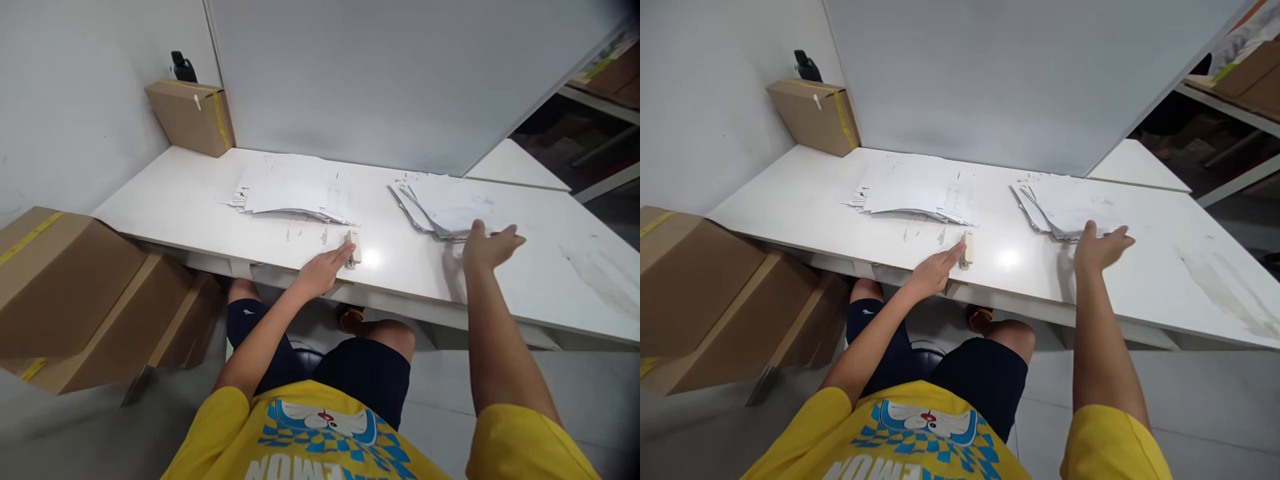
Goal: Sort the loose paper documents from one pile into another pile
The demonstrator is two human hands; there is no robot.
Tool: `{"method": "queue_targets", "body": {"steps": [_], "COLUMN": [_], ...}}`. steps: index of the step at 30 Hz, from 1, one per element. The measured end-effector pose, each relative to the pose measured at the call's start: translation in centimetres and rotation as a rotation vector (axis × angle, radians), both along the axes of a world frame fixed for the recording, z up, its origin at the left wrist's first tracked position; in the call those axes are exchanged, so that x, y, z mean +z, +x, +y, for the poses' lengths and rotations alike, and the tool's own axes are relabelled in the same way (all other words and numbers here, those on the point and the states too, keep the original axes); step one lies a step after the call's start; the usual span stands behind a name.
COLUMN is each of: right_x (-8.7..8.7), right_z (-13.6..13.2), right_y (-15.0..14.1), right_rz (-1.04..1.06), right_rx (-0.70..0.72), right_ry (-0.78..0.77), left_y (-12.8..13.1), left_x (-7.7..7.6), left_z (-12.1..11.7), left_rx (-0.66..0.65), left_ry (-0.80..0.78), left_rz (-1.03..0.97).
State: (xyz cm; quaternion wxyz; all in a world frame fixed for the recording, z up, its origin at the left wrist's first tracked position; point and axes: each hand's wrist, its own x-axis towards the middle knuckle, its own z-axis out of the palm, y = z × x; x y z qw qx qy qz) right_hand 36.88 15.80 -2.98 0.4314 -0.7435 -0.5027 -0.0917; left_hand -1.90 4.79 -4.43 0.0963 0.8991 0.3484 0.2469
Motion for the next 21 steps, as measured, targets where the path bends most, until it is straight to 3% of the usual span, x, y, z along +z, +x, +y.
{"method": "queue_targets", "body": {"steps": [2,3,5,8,10,13,16,21], "right_x": [-1.3,-2.1,-3.7,-6.1,-7.3,-8.2,-8.4,-8.5], "right_z": [-2.9,-4.6,-8.2,-13.3,-15.6,-16.9,-16.7,-16.2], "right_y": [0.3,0.4,0.4,-0.5,-1.4,-2.2,-2.3,-2.3], "right_rz": [0.138,0.181,0.114,-0.116,-0.19,-0.184,-0.168,-0.149], "right_rx": [-0.194,-0.214,-0.139,0.085,0.133,0.118,0.115,0.095], "right_ry": [-0.095,-0.141,-0.096,-0.124,-0.128,-0.11,-0.113,-0.109], "left_y": [-1.2,-2.3,-5.2,-10.4,-13.3,-15.7,-16.3,-16.4], "left_x": [0.7,1.2,2.5,4.4,5.1,5.1,4.8,4.6], "left_z": [0.4,0.8,2.2,5.2,7.3,9.3,9.6,9.7], "left_rx": [0.036,0.08,0.23,0.545,0.632,0.521,0.436,0.534], "left_ry": [-0.008,-0.01,0.002,0.067,0.124,0.162,0.163,0.172], "left_rz": [-0.031,-0.02,0.058,0.175,0.212,0.233,0.201,0.162]}}
